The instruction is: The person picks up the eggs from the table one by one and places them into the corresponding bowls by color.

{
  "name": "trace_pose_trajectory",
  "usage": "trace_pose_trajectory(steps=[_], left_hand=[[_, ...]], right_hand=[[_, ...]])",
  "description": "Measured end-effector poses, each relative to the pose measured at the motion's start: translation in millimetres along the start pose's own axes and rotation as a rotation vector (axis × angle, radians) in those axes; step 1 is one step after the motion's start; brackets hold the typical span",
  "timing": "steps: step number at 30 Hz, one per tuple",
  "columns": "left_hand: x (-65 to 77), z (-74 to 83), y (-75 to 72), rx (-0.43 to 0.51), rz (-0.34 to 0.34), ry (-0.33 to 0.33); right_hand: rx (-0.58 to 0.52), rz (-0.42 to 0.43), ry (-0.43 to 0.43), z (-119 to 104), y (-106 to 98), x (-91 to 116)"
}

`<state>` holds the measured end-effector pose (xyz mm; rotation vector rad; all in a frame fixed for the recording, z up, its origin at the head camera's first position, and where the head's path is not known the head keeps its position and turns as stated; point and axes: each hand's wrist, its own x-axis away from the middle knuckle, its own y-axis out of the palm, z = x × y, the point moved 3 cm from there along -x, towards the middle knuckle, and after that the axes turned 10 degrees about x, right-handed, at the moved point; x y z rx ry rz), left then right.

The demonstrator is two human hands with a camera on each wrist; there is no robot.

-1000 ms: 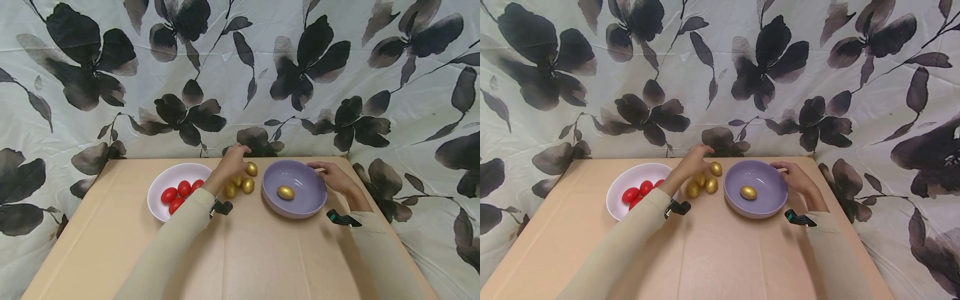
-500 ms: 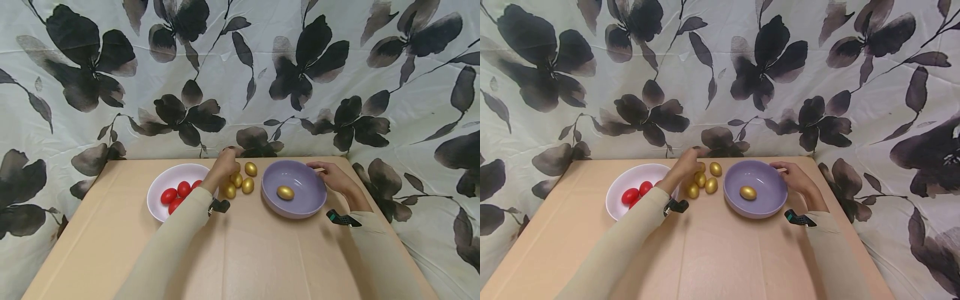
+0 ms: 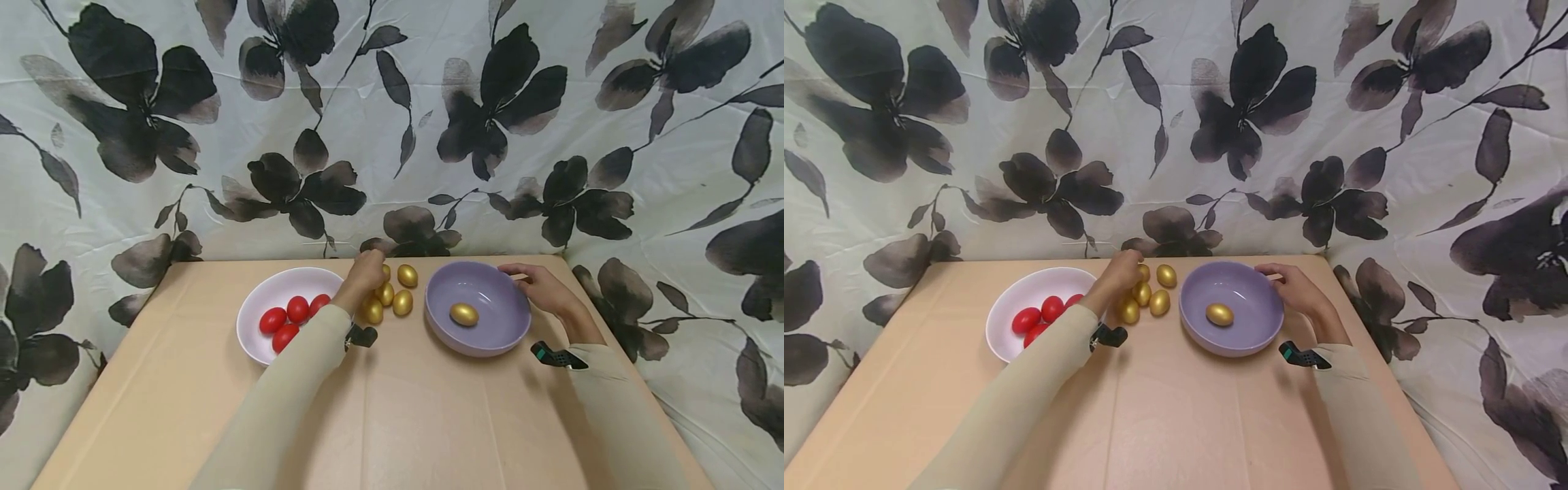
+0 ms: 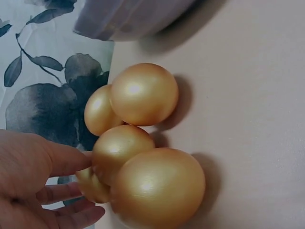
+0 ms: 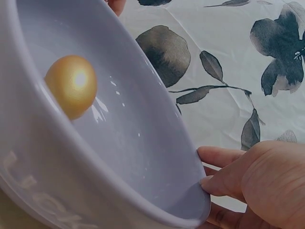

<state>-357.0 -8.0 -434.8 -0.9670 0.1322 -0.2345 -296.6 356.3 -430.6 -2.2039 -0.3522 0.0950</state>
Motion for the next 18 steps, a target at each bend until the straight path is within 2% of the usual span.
trace_pose_trajectory(steps=[3, 8, 15, 18], left_hand=[[-1.1, -2.8, 1.4, 0.001, 0.008, -0.034], [-2.1, -6.4, 3.3, 0.057, -0.002, -0.102], [-3.9, -9.2, 2.3, 0.087, -0.01, -0.115], [-3.6, -10.2, 0.2, 0.124, 0.0, -0.112]], right_hand=[[0.001, 0.0, -0.001, -0.3, 0.0, -1.0], [-0.006, -0.007, 0.007, -5.6, -0.3, 0.7], [-0.02, -0.015, 0.014, -30.9, -5.9, 11.2], [-0.02, -0.015, 0.015, -26.5, -5.4, 10.4]])
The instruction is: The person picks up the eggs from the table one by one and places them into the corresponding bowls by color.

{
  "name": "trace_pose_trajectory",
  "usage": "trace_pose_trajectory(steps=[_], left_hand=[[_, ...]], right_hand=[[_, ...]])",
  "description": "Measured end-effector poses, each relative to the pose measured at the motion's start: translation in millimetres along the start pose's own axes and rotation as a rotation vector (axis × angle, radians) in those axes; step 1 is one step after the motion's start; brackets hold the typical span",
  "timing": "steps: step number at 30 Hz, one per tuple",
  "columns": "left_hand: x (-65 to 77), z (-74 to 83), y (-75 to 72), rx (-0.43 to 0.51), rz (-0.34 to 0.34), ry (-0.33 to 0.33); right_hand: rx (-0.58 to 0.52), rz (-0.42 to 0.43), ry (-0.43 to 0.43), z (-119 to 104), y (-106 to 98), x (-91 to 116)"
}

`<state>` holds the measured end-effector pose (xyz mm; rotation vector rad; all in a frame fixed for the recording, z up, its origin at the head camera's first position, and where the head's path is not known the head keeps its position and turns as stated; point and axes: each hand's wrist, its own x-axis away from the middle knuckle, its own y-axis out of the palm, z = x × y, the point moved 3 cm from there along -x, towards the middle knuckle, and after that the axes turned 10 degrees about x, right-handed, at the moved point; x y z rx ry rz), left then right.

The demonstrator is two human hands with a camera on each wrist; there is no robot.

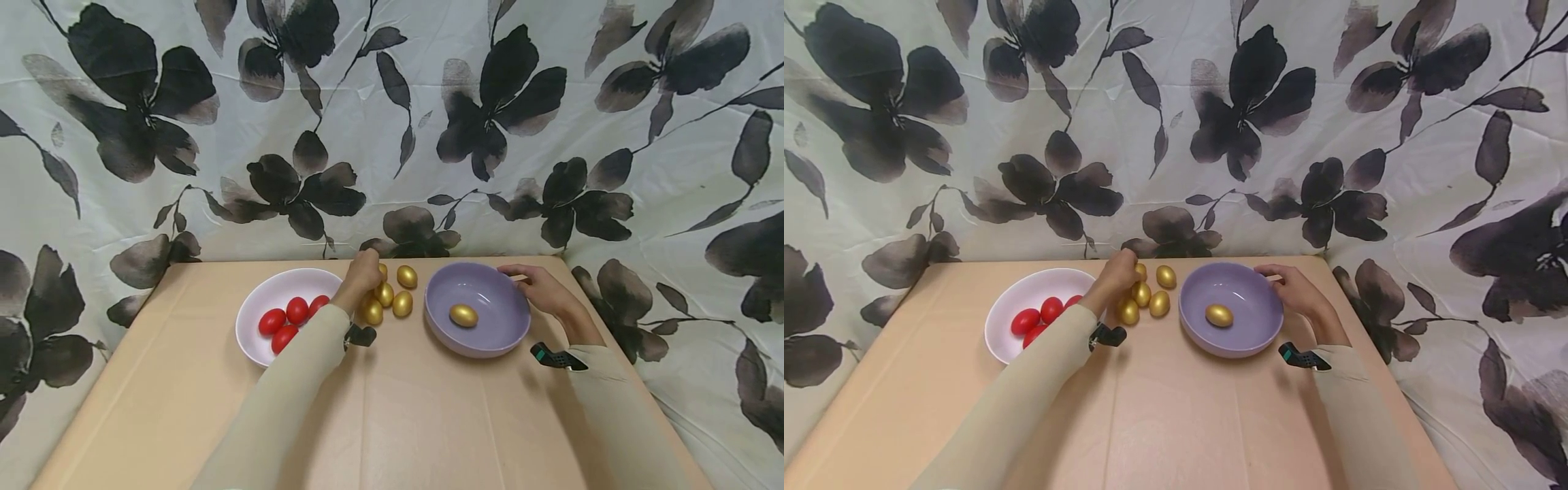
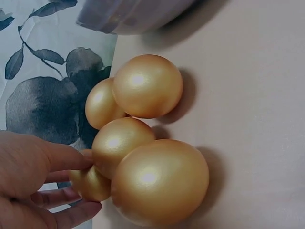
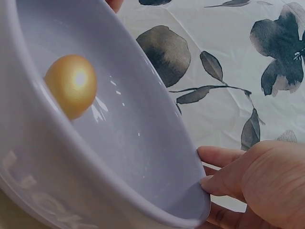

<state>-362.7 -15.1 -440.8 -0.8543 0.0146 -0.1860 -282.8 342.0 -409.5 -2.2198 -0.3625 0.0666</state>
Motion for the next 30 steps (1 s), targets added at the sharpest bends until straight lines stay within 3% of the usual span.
trace_pose_trajectory(steps=[7, 11, 18, 23, 30], left_hand=[[-2.8, -2.0, -7.6, 0.091, 0.029, 0.02], [-4.1, -2.5, -11.4, 0.161, 0.031, 0.05], [-4.5, -1.2, -16.9, 0.185, 0.053, 0.12], [-0.4, 1.8, -19.0, 0.207, 0.049, 0.134], [9.0, 14.1, -20.6, 0.237, 0.049, 0.213]], right_hand=[[0.008, 0.007, -0.015, 28.3, 2.8, -15.9], [-0.002, 0.006, -0.035, 29.8, 1.3, -18.3], [0.009, 0.002, -0.051, 31.2, 0.1, -22.9], [0.016, 0.001, -0.041, 31.6, 0.1, -23.0], [0.014, 0.005, -0.032, 30.5, -0.3, -23.1]])
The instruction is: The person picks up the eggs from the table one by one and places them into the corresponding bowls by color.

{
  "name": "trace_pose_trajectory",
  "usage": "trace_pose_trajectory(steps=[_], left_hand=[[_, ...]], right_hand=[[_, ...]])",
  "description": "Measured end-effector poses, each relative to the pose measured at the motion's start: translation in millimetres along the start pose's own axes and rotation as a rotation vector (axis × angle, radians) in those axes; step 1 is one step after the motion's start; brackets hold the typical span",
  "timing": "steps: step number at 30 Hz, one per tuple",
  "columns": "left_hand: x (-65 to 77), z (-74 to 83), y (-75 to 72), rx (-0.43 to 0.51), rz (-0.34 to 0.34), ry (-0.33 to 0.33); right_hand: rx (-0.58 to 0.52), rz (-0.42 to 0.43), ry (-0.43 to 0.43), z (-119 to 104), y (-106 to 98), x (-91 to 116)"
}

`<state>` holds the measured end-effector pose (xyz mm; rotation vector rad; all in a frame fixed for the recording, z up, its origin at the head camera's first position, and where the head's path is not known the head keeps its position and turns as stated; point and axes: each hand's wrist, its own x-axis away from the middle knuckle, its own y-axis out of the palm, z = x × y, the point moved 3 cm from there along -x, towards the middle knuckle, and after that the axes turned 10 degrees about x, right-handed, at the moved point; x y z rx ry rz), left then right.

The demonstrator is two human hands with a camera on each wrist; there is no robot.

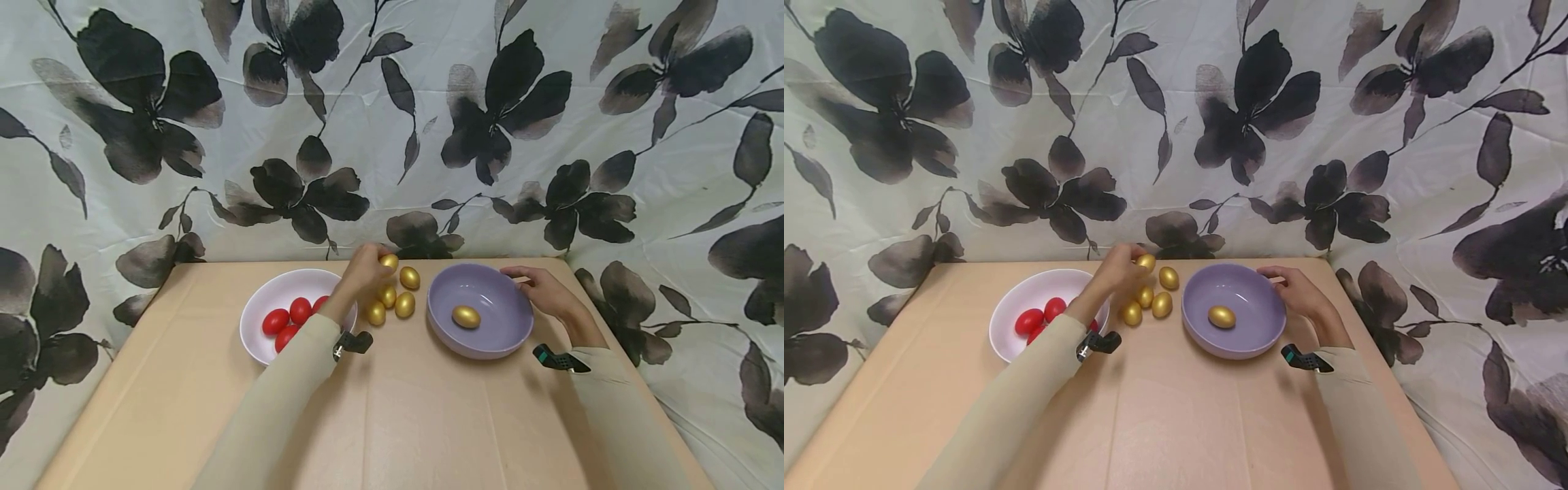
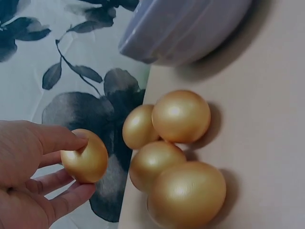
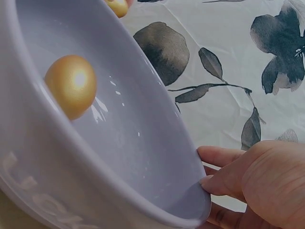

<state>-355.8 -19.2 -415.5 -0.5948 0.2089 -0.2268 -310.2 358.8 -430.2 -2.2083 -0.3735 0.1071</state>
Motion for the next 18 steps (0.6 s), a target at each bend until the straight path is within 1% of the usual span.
trace_pose_trajectory(steps=[2, 4, 8, 14, 18], left_hand=[[2.8, 4.5, 1.0, 0.019, -0.003, 0.009], [5.9, 8.6, 2.1, 0.045, -0.005, 0.004], [11.6, 16.5, 4.2, 0.063, -0.006, 0.0], [19.3, 30.4, 6.4, 0.049, 0.0, 0.045], [25.4, 42.0, 8.9, 0.063, -0.009, 0.068]], right_hand=[[-0.005, -0.001, 0.0, -0.7, 0.0, 0.1], [-0.009, -0.002, 0.001, -1.3, 0.2, 0.4], [-0.013, -0.004, 0.001, -1.8, 1.0, 1.0], [-0.016, -0.006, -0.005, -1.7, 1.0, 1.4], [-0.02, -0.008, -0.002, -0.6, 1.2, 0.7]])
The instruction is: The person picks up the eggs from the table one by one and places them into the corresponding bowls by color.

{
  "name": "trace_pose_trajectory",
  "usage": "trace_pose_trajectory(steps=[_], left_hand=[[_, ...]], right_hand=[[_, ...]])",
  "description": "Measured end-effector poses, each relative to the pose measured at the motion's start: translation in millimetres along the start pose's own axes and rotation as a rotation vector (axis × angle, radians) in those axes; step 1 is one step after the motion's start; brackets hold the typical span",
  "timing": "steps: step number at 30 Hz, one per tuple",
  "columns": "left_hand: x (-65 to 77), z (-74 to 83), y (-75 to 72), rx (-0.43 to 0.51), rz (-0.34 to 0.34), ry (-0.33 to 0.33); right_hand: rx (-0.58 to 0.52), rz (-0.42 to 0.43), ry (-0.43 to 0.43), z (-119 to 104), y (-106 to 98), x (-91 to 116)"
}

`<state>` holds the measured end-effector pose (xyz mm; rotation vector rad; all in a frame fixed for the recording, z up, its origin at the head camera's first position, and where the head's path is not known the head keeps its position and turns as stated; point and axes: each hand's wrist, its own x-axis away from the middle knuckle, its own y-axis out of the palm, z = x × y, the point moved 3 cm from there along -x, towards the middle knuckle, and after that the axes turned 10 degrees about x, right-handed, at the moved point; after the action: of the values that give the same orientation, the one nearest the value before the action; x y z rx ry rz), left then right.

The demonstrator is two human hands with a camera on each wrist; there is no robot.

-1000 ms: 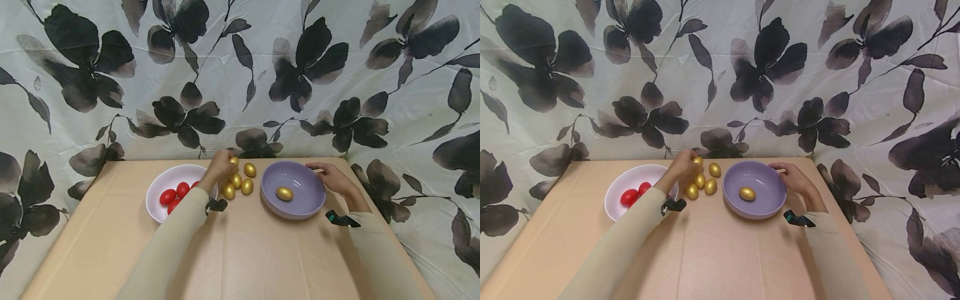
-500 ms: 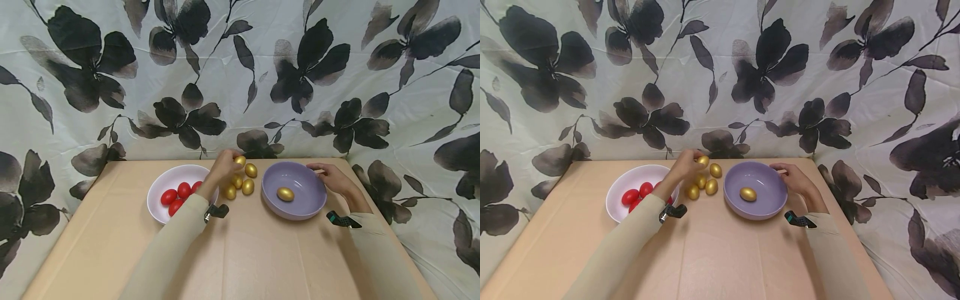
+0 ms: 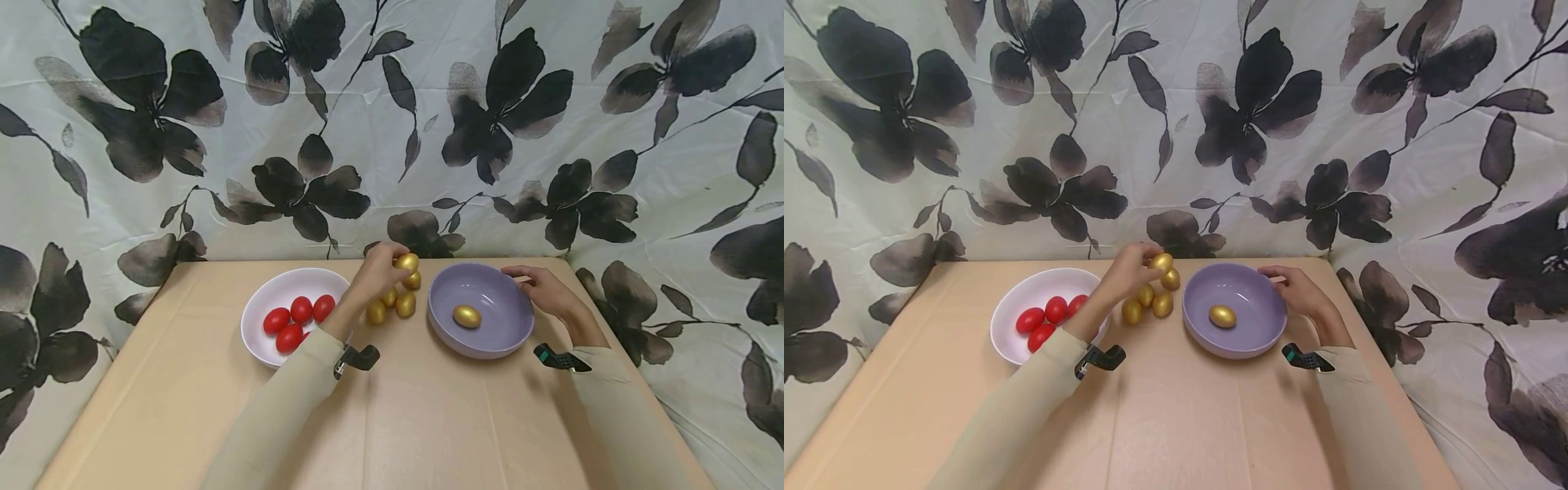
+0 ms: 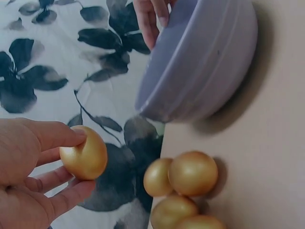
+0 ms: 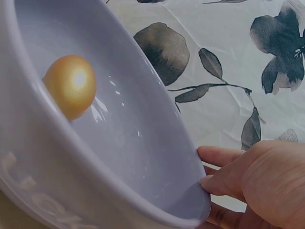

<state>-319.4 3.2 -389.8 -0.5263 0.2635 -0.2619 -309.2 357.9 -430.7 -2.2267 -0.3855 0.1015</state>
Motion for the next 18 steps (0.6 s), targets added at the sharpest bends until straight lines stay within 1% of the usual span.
trace_pose_trajectory(steps=[8, 12, 13, 18], left_hand=[[5.3, 18.0, 9.7, 0.018, -0.037, 0.06], [7.6, 23.3, 15.3, 0.036, -0.068, 0.085], [8.2, 24.1, 17.0, 0.038, -0.078, 0.092], [8.6, 25.9, 29.7, 0.038, -0.132, 0.122]], right_hand=[[0.005, -0.002, 0.011, 5.8, 1.1, -3.7], [0.0, -0.002, 0.014, 5.4, 1.1, -3.4], [-0.003, -0.005, 0.015, -0.1, -0.2, -1.1], [0.005, -0.002, 0.016, -1.9, -0.6, 0.6]])
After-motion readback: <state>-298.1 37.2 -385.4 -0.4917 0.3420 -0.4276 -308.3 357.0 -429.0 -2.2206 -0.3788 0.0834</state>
